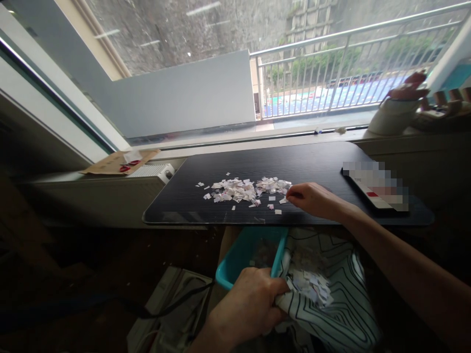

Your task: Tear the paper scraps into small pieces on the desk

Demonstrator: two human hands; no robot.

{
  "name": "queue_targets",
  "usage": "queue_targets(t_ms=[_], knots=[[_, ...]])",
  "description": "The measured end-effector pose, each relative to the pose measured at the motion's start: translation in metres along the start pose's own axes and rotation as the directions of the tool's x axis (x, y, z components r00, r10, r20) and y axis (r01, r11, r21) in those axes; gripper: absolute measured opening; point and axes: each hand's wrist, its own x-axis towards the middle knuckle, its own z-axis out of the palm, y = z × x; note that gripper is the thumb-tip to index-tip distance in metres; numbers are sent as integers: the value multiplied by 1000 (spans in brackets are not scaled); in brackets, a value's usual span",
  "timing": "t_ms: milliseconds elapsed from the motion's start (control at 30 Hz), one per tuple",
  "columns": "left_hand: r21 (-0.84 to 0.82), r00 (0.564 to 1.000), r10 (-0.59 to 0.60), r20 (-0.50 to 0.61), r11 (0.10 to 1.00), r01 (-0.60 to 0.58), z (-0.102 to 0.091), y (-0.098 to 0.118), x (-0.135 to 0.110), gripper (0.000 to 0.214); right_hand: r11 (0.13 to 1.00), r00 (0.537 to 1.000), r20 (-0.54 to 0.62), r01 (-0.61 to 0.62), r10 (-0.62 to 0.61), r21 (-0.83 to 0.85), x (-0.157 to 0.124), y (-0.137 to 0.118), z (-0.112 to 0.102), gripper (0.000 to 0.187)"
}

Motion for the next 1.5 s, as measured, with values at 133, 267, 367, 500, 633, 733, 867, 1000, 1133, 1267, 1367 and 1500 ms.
queue_targets(t_ms=[133, 267, 367, 500, 633, 733, 867, 1000, 1133, 1267, 1367, 1500], knots=[[16, 1000, -4, 2, 1000, 4, 0, 0, 0, 14, 999, 998, 29, 46, -47, 29, 3, -4, 6, 20], [32, 1000, 4, -1, 999, -4, 1, -1, 0, 16, 995, 995, 62, 72, -76, 62, 4, -12, 8, 25], [36, 1000, 9, -7, 999, -9, 2, -1, -1, 15, 997, 997, 52, 60, -63, 46, 2, -11, 1, 26], [28, 1000, 11, -20, 1000, -11, 4, 0, -1, 9, 986, 994, -83, -87, 76, -141, -4, 17, -16, 36], [15, 1000, 11, -16, 1000, -11, 3, 1, 0, 3, 878, 961, -92, -277, 262, -390, -15, 51, -21, 63], [23, 1000, 16, -19, 1000, -16, 3, 3, 1, 3, 887, 969, -57, -243, 240, -393, -19, 62, -15, 56], [22, 1000, 5, -13, 1000, -4, 3, 4, 1, 4, 910, 972, -87, -234, 218, -342, -18, 63, -10, 49], [10, 1000, -6, -14, 1000, 6, 5, 4, 1, 3, 904, 957, -120, -288, 263, -317, -17, 64, -11, 58], [-7, 1000, -10, -16, 1000, 9, 7, 2, 0, 3, 930, 947, -218, -285, 236, -233, -27, 60, -5, 53], [-18, 999, -31, -24, 999, 30, 8, 0, -1, 4, 980, 939, -299, -194, 171, -51, -42, 58, 9, 48], [-20, 998, -55, -21, 998, 54, 8, 0, -1, 4, 970, 915, -358, -113, 186, 217, -49, 56, 20, 44], [-12, 997, -70, -27, 998, 70, 6, 2, -2, 3, 911, 917, -348, -40, 197, 411, -47, 39, 30, 29]])
